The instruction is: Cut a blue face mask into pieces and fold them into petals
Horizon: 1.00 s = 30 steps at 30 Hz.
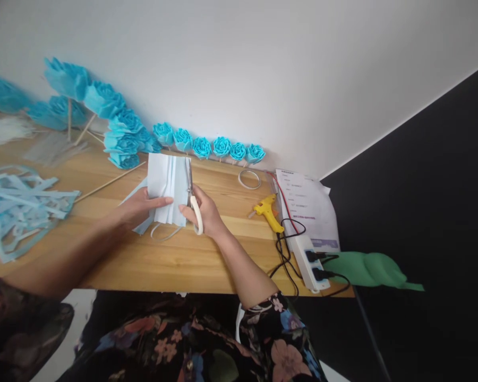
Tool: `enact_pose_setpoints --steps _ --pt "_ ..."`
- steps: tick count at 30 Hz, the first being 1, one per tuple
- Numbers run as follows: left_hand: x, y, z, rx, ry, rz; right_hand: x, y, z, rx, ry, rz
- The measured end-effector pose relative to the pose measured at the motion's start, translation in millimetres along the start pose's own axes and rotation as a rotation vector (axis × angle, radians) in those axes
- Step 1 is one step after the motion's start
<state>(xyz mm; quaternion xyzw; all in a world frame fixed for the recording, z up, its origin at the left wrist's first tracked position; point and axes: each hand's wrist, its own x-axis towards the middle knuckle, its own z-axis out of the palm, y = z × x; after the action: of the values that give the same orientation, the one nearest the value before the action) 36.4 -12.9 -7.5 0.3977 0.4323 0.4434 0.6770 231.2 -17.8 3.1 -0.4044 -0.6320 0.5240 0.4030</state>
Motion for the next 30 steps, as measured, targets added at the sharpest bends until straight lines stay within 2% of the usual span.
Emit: enact_pose_setpoints --steps 8,15,18,21,25,30 --pt "1 3 0.8 -0.087 0.05 0.058 3 13 0 0.124 0.037 0.092" --pt "0 2 2.2 -0.024 0.055 0.069 3 10 0 0.094 0.033 0.067" --pt "2 5 2.0 -0.009 0.132 0.124 5 5 -2 0.11 0.063 0.042" --pt "5 12 -0.1 -0.054 0.27 0.195 6 0 -4 0.164 0.074 0.052" --pt "9 22 -5.6 -0.168 0.376 0.281 3 -5 -5 0.27 -0.033 0.063" --pt "10 27 -10.0 -0.256 0.393 0.385 -7 -16 1 0.24 -0.213 0.12"
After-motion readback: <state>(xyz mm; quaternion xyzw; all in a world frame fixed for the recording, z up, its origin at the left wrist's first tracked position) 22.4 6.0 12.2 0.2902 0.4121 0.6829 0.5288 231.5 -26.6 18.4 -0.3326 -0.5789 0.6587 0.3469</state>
